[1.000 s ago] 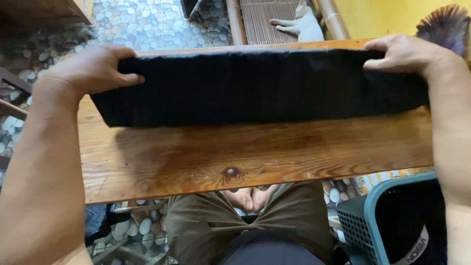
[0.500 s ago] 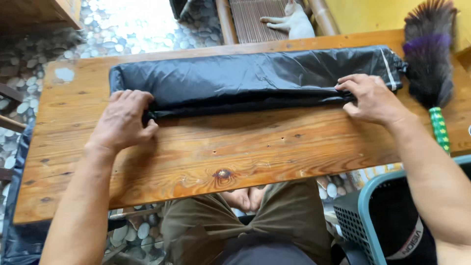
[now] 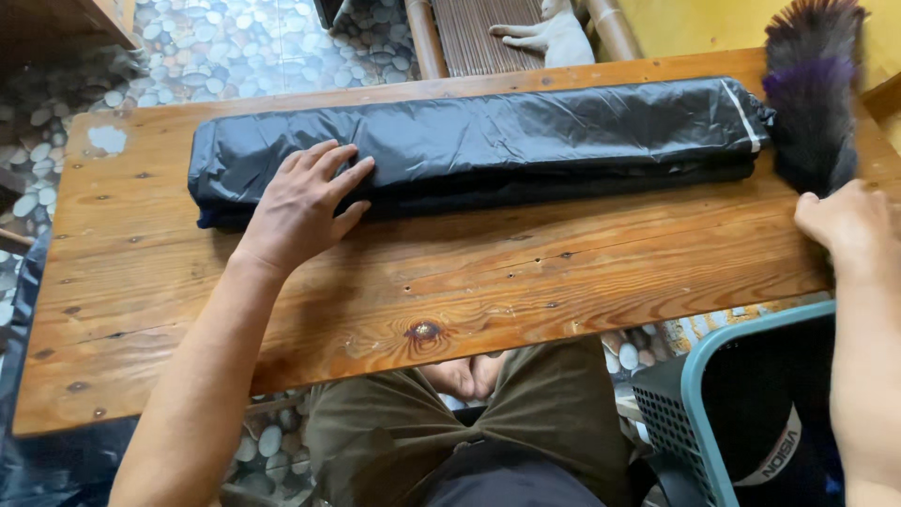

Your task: The person cleans a black plastic-wrapped package on a wooden table using a feather duster. They repeatedly wipe the surface, fold the package, and smooth it down with their hands.

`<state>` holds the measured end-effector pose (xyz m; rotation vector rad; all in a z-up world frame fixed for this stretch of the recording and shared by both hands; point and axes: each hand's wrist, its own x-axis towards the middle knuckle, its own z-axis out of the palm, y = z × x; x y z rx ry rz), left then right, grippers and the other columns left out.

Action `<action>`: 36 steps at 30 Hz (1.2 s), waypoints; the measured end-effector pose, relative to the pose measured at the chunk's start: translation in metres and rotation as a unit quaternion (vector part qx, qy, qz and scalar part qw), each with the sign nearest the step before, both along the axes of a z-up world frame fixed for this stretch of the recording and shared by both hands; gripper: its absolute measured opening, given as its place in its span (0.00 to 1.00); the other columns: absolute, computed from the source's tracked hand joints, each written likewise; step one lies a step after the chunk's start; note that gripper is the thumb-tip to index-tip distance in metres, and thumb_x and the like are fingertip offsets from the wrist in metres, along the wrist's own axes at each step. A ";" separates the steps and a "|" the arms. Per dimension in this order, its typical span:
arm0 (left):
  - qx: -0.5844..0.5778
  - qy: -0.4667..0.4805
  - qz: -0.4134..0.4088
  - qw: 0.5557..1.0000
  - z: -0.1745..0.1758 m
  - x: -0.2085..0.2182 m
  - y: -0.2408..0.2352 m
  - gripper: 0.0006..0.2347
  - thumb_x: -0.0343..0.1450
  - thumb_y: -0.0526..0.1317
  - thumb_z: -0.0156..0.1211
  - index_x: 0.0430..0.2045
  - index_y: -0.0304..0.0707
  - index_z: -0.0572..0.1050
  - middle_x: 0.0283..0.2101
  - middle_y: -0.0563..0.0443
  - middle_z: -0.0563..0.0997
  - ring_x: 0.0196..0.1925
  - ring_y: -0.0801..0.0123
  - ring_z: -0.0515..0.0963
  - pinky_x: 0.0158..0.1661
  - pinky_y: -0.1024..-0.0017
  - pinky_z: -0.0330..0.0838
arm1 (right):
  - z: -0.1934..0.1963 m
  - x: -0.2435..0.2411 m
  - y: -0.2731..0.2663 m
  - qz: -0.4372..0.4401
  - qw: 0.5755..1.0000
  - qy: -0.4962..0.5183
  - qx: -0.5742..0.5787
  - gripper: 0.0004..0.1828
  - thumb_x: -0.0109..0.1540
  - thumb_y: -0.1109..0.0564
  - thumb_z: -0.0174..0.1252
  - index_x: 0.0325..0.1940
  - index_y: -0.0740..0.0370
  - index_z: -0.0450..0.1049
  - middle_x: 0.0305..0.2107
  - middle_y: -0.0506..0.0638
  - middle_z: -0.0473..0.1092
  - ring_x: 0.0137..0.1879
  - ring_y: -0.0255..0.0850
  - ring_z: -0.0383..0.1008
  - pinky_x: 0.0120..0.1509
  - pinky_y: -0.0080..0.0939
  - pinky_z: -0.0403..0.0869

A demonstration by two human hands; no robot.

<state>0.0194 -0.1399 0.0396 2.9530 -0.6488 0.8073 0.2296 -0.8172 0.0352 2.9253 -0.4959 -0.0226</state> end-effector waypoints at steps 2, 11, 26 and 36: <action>0.013 -0.019 0.003 1.000 -0.008 0.002 -0.002 0.19 0.71 0.45 0.67 0.57 0.45 0.76 0.60 0.42 0.78 0.62 0.51 0.76 0.57 0.59 0.70 | -0.009 0.001 -0.015 0.035 0.999 -0.013 -0.025 0.39 0.67 0.42 0.49 0.58 0.86 0.78 0.52 0.87 0.74 0.58 0.76 0.74 0.63 0.60 0.69; 0.050 -0.101 0.038 0.993 -0.021 -0.010 -0.023 0.12 0.71 0.30 0.60 0.47 0.41 0.80 0.52 0.41 0.79 0.55 0.51 0.78 0.55 0.57 0.70 | -0.029 0.001 -0.013 0.073 0.861 -0.171 0.474 0.26 0.84 0.44 0.33 0.43 0.62 0.66 0.32 0.54 0.71 0.26 0.42 0.72 0.24 0.41 0.69; -0.048 0.009 0.240 0.969 -0.032 -0.083 0.026 0.29 0.73 0.58 0.59 0.62 0.32 0.75 0.67 0.28 0.70 0.73 0.41 0.65 0.71 0.45 0.51 | -0.006 -0.245 0.305 0.052 0.618 0.130 0.774 0.21 0.74 0.42 0.39 0.51 0.63 0.65 0.21 0.55 0.64 0.14 0.46 0.65 0.16 0.43 0.66; -0.206 0.004 0.228 0.952 -0.026 -0.089 0.035 0.18 0.74 0.43 0.63 0.53 0.27 0.74 0.62 0.33 0.66 0.66 0.41 0.66 0.66 0.50 0.61 | 0.005 -0.311 0.406 0.073 0.464 0.241 0.849 0.19 0.72 0.41 0.39 0.43 0.59 0.62 0.16 0.52 0.57 0.14 0.40 0.58 0.15 0.39 0.62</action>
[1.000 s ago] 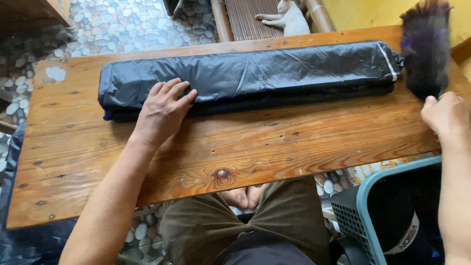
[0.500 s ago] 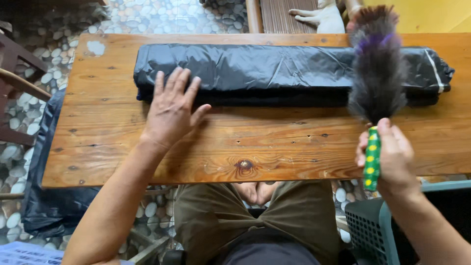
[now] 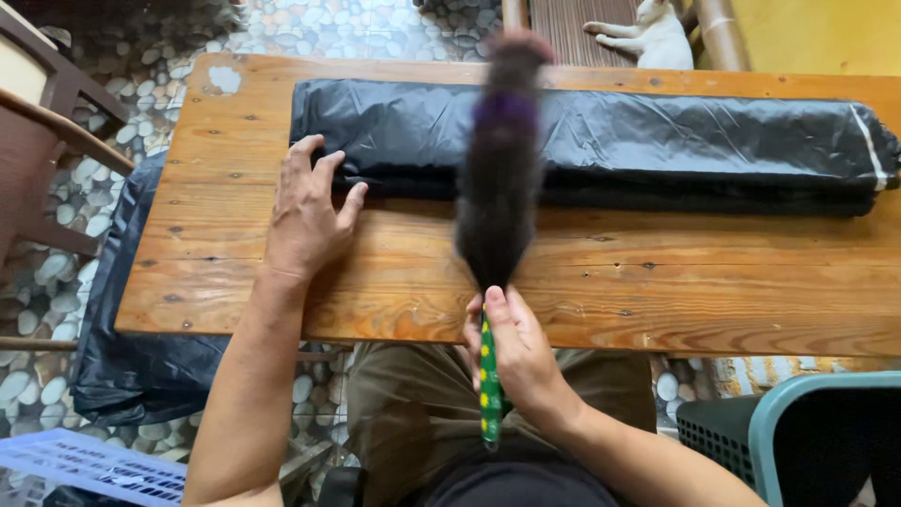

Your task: The person cleans a black plastic-wrapped package on a wooden table using a feather duster. They repeatedly wipe the surface, fold the package, and smooth it down with their hands.

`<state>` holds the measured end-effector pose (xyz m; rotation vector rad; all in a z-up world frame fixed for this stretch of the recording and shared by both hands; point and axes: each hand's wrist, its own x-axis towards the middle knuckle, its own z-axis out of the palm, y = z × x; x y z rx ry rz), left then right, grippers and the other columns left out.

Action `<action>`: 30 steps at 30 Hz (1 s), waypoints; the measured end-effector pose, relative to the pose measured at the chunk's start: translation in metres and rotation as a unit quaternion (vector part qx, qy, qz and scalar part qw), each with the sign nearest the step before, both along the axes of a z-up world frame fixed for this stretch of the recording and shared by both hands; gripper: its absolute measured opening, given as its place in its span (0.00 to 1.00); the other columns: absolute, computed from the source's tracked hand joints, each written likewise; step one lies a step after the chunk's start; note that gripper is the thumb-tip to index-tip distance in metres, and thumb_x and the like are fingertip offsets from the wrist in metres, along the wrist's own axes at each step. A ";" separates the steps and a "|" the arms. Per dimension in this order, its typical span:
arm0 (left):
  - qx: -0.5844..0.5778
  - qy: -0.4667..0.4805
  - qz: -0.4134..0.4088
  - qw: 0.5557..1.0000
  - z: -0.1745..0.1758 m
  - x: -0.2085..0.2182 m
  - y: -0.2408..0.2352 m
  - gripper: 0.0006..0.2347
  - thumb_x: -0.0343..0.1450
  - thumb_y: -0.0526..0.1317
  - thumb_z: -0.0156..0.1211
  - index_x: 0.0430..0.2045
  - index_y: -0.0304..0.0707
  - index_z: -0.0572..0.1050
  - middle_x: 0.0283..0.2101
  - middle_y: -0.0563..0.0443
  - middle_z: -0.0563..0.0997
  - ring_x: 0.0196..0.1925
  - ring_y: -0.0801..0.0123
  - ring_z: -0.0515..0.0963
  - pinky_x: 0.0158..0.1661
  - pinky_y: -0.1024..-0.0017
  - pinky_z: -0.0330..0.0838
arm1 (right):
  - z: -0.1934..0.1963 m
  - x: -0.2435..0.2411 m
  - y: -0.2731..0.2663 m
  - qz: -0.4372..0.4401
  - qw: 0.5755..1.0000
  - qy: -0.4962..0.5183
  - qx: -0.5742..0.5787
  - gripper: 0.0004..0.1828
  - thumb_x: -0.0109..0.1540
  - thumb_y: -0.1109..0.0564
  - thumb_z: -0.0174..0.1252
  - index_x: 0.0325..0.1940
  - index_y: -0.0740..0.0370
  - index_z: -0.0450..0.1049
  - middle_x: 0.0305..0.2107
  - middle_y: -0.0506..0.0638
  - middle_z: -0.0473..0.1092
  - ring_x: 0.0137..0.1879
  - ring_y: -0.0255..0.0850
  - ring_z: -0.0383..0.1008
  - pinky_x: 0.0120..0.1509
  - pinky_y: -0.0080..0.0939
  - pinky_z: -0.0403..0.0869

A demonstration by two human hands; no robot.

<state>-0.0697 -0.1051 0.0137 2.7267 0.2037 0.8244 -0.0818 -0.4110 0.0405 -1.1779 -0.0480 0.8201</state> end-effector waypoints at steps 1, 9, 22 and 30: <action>0.001 0.001 0.001 1.000 -0.002 -0.002 0.001 0.18 0.74 0.43 0.63 0.53 0.27 0.74 0.62 0.33 0.66 0.66 0.41 0.66 0.66 0.50 0.61 | -0.002 -0.004 0.002 0.001 1.000 0.001 0.001 0.19 0.72 0.41 0.39 0.43 0.59 0.62 0.16 0.52 0.57 0.14 0.40 0.58 0.15 0.39 0.62; -0.122 -0.089 0.069 0.986 -0.018 0.000 0.034 0.04 0.74 0.32 0.53 0.40 0.33 0.73 0.46 0.42 0.73 0.51 0.52 0.72 0.54 0.61 0.67 | 0.021 -0.017 0.000 0.083 0.987 -0.075 -0.113 0.20 0.70 0.42 0.41 0.41 0.62 0.66 0.17 0.53 0.65 0.11 0.41 0.61 0.12 0.37 0.62; -0.166 -0.067 0.115 0.977 -0.037 0.007 0.056 0.05 0.75 0.37 0.59 0.38 0.36 0.73 0.41 0.44 0.73 0.43 0.57 0.74 0.48 0.61 0.69 | 0.019 -0.006 -0.001 0.125 0.984 -0.069 -0.109 0.22 0.70 0.41 0.40 0.42 0.62 0.68 0.17 0.51 0.64 0.17 0.38 0.61 0.17 0.37 0.68; 0.005 -0.087 0.109 0.990 -0.029 0.008 0.049 0.18 0.67 0.30 0.60 0.52 0.27 0.71 0.55 0.31 0.70 0.60 0.41 0.69 0.60 0.50 0.61 | 0.027 -0.001 -0.036 0.135 0.988 0.072 0.014 0.21 0.71 0.46 0.45 0.44 0.68 0.70 0.21 0.53 0.63 0.13 0.37 0.58 0.12 0.32 0.58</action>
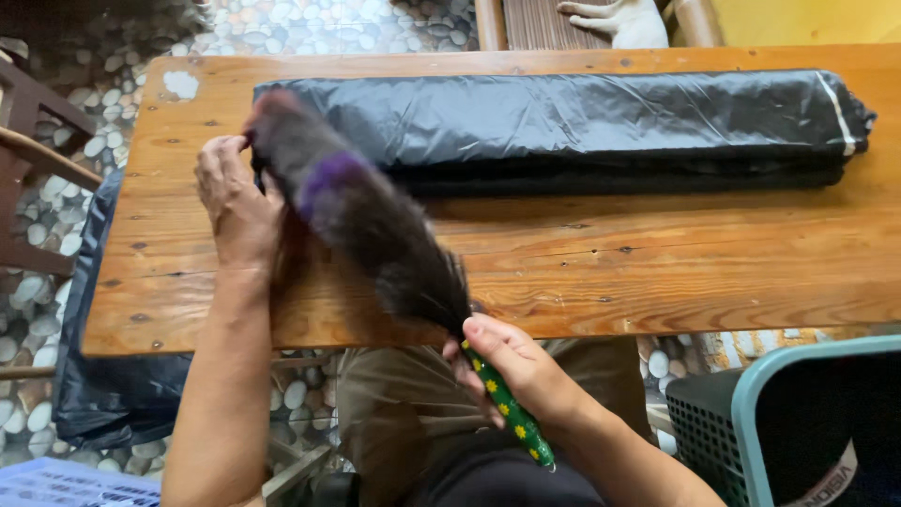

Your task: The person cleans a black plastic-wrapped package on a wooden table using a feather duster. They repeatedly wipe the surface, fold the package, and smooth it down with their hands.

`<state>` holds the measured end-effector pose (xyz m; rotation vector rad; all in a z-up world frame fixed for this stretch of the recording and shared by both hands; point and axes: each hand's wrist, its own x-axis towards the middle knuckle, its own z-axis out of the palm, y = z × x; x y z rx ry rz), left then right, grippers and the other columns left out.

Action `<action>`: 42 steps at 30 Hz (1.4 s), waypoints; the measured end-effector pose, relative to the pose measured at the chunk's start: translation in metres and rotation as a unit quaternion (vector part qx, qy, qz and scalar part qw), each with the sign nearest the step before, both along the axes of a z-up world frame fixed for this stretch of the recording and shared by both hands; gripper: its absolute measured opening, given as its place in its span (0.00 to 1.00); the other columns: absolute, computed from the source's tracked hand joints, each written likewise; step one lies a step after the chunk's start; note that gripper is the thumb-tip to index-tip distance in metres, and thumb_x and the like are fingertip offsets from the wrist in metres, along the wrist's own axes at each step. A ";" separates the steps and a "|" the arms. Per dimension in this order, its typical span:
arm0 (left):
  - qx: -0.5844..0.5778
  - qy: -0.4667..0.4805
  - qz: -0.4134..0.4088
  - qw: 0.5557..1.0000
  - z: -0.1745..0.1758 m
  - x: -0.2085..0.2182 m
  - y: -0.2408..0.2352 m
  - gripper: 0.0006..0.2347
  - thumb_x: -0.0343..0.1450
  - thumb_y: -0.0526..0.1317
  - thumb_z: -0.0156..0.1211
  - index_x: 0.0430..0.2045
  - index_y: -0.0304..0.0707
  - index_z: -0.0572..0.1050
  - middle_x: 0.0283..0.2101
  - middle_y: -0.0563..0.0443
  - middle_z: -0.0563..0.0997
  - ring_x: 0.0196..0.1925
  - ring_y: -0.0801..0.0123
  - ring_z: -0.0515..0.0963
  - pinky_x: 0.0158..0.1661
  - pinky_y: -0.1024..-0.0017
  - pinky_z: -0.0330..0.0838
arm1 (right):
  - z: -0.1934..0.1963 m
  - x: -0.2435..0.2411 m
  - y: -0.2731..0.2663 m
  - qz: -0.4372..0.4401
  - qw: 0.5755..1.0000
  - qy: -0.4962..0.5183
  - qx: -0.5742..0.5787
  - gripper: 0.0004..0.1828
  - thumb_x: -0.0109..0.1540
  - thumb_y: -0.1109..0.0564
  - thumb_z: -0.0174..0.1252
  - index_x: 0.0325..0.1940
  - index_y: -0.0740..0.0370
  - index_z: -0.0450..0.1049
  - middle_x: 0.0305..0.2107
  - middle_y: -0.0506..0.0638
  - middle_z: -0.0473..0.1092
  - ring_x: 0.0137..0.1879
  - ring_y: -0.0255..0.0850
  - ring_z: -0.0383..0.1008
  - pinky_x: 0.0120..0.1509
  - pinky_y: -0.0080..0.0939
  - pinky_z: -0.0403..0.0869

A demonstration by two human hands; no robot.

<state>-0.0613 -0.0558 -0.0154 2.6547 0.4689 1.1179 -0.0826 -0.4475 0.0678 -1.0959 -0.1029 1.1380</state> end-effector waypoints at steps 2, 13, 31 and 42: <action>0.029 0.021 -0.005 0.999 0.017 -0.005 -0.017 0.19 0.68 0.29 0.59 0.55 0.30 0.73 0.59 0.31 0.69 0.63 0.41 0.67 0.61 0.47 0.60 | -0.007 0.011 -0.014 -0.073 0.997 -0.006 0.007 0.20 0.71 0.47 0.45 0.42 0.68 0.70 0.18 0.53 0.63 0.11 0.38 0.59 0.12 0.32 0.56; 0.175 0.164 -0.068 0.968 0.019 0.019 -0.020 0.18 0.65 0.29 0.58 0.50 0.27 0.81 0.72 0.29 0.76 0.80 0.43 0.67 0.74 0.36 0.42 | 0.006 0.078 -0.127 -0.571 0.815 -0.097 -0.026 0.18 0.72 0.39 0.43 0.41 0.53 0.66 0.21 0.44 0.58 0.16 0.34 0.54 0.21 0.33 0.52; 0.199 0.074 -0.333 0.919 0.038 0.158 -0.153 0.15 0.67 0.48 0.71 0.46 0.53 0.81 0.48 0.56 0.81 0.56 0.65 0.80 0.55 0.67 0.72 | -0.036 0.050 -0.122 -0.574 0.781 -0.245 0.025 0.20 0.76 0.41 0.36 0.51 0.57 0.66 0.22 0.47 0.59 0.16 0.37 0.65 0.20 0.32 0.64; 0.264 0.106 -0.351 0.892 0.074 0.143 -0.168 0.26 0.64 0.58 0.70 0.52 0.46 0.77 0.47 0.53 0.81 0.55 0.61 0.81 0.47 0.64 0.75 | -0.046 0.042 -0.126 -0.572 0.786 -0.226 0.061 0.20 0.77 0.44 0.34 0.52 0.57 0.68 0.22 0.47 0.59 0.16 0.38 0.66 0.21 0.33 0.66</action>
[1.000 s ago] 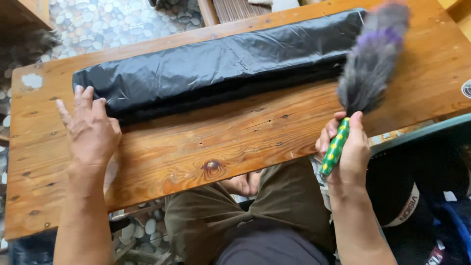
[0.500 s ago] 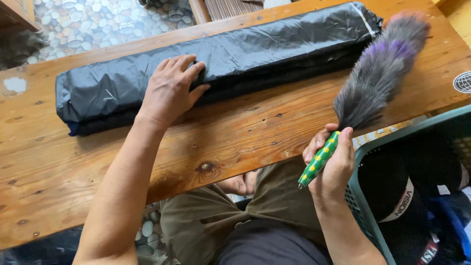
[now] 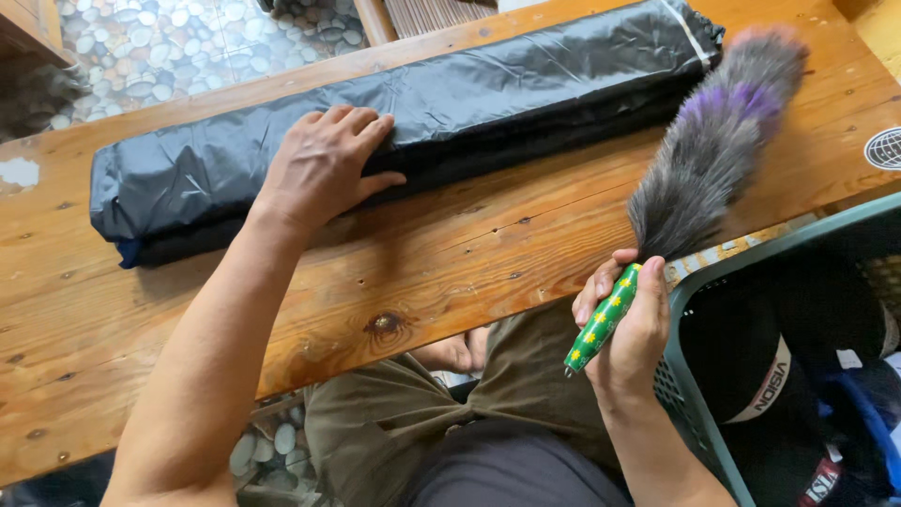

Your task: The person cleans a black plastic-wrapped package on a wooden table using a feather duster. They repeatedly wipe the surface, fold the package, and smooth it down with their hands.

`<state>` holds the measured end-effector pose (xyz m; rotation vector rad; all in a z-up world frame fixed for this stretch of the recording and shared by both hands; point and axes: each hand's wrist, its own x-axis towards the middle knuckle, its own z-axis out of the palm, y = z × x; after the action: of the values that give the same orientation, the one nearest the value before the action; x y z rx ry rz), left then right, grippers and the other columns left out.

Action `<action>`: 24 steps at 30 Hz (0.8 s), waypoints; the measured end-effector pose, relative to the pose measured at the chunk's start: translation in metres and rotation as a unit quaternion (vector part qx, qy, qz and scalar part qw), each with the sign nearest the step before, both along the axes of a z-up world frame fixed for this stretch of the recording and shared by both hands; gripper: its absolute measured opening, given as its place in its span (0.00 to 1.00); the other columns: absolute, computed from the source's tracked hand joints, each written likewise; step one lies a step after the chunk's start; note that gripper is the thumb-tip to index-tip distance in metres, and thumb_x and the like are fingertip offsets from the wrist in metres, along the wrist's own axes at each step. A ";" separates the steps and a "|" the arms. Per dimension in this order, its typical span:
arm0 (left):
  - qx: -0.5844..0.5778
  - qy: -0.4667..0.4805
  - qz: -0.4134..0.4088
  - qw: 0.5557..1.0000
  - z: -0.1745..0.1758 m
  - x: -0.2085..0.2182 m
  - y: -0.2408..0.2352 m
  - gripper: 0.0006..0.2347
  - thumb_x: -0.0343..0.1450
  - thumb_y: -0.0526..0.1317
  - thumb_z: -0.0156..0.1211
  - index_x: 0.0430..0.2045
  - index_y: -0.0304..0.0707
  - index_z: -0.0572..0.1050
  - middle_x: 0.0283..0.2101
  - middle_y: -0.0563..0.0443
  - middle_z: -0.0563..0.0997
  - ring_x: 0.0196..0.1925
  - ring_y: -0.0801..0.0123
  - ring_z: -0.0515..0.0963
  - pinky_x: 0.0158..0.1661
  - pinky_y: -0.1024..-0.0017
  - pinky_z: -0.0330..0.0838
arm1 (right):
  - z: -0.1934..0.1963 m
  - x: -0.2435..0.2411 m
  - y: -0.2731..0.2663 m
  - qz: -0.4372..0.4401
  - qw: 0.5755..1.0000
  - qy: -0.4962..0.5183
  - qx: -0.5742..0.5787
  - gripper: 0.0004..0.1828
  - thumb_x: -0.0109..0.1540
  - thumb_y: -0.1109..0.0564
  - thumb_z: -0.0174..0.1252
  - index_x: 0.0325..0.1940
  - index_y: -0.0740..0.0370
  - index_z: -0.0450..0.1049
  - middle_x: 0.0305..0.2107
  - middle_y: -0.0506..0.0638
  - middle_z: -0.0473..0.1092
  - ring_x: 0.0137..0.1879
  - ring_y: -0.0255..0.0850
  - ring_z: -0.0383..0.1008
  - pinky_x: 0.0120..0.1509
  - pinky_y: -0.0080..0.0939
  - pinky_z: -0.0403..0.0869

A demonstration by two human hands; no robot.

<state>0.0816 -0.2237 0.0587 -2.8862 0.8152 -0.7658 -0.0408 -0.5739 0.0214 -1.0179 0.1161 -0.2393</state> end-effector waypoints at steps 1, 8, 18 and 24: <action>0.001 0.002 0.000 1.000 -0.007 0.003 0.002 0.26 0.64 0.58 0.70 0.52 0.46 0.77 0.47 0.53 0.81 0.55 0.61 0.81 0.47 0.64 0.75 | -0.002 -0.001 -0.001 0.000 1.000 0.002 0.001 0.20 0.77 0.44 0.34 0.52 0.57 0.68 0.22 0.47 0.59 0.16 0.38 0.66 0.21 0.33 0.66; 0.000 -0.039 0.017 0.999 -0.016 0.024 0.011 0.10 0.70 0.48 0.67 0.44 0.56 0.78 0.39 0.62 0.80 0.45 0.68 0.83 0.39 0.69 0.78 | -0.004 -0.005 -0.003 -0.009 0.999 -0.010 -0.029 0.20 0.77 0.45 0.34 0.52 0.59 0.67 0.22 0.48 0.59 0.16 0.38 0.66 0.21 0.33 0.65; -0.041 -0.039 0.036 0.998 0.034 0.068 0.027 0.07 0.79 0.44 0.62 0.36 0.46 0.82 0.26 0.50 0.82 0.26 0.50 0.82 0.24 0.55 0.72 | 0.026 -0.016 0.004 -0.039 0.996 0.079 0.004 0.20 0.72 0.39 0.44 0.46 0.58 0.66 0.23 0.47 0.62 0.19 0.37 0.61 0.26 0.35 0.61; -0.073 0.012 0.062 0.995 0.042 0.086 0.031 0.07 0.79 0.44 0.63 0.36 0.46 0.83 0.29 0.47 0.83 0.31 0.46 0.81 0.28 0.52 0.73 | 0.025 -0.019 0.017 -0.001 0.994 0.096 0.058 0.19 0.71 0.39 0.47 0.46 0.57 0.67 0.23 0.48 0.62 0.22 0.37 0.63 0.23 0.33 0.63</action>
<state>0.1676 -0.1926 0.1004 -3.0461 0.5990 -0.8103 -0.0596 -0.5573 0.0469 -0.9239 0.3021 -0.1339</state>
